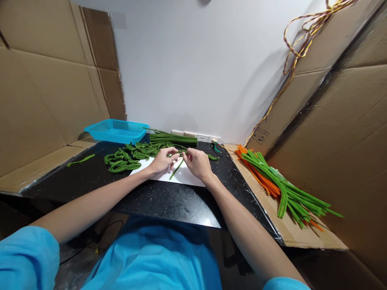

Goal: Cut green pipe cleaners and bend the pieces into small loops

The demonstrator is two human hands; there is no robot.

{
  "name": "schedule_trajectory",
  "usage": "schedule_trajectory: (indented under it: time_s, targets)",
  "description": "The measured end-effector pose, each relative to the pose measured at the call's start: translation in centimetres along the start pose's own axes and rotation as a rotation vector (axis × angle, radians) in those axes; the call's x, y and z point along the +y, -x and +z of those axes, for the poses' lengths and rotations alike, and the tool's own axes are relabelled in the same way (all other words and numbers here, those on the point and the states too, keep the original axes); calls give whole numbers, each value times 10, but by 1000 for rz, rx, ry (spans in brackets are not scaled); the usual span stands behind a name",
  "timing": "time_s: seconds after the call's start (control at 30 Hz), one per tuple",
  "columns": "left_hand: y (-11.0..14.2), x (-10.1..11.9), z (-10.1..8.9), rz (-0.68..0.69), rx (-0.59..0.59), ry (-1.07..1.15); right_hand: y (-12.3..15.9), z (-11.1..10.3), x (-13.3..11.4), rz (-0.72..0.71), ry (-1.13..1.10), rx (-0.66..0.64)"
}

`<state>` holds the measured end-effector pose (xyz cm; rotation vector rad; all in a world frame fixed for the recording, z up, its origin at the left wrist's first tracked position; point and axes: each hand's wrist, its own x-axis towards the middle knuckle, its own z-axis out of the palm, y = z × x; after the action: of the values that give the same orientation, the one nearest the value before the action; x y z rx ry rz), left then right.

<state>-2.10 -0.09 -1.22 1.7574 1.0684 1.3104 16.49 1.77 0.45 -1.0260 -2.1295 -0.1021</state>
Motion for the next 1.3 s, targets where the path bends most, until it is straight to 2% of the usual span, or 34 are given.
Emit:
schedule_trajectory:
  time_s: [0.17,0.43,0.7,0.93,1.17,1.3]
  targets:
    - [-1,0,1,21,-13,57,0,1,-1,-51,1,-28]
    - [0,10,1,-230,6,212,0,-1,-4,-5,29,33]
    - [-1,7,2,-153,29,175,1,1,-3,-57,16,-5]
    - [0,15,0,-267,39,263,0,-1,-4,1,79,9]
    - [-3,7,-3,-230,90,243,0,-5,0,83,232,43]
    - [-4,7,-5,-338,46,338,0,-5,4,72,178,54]
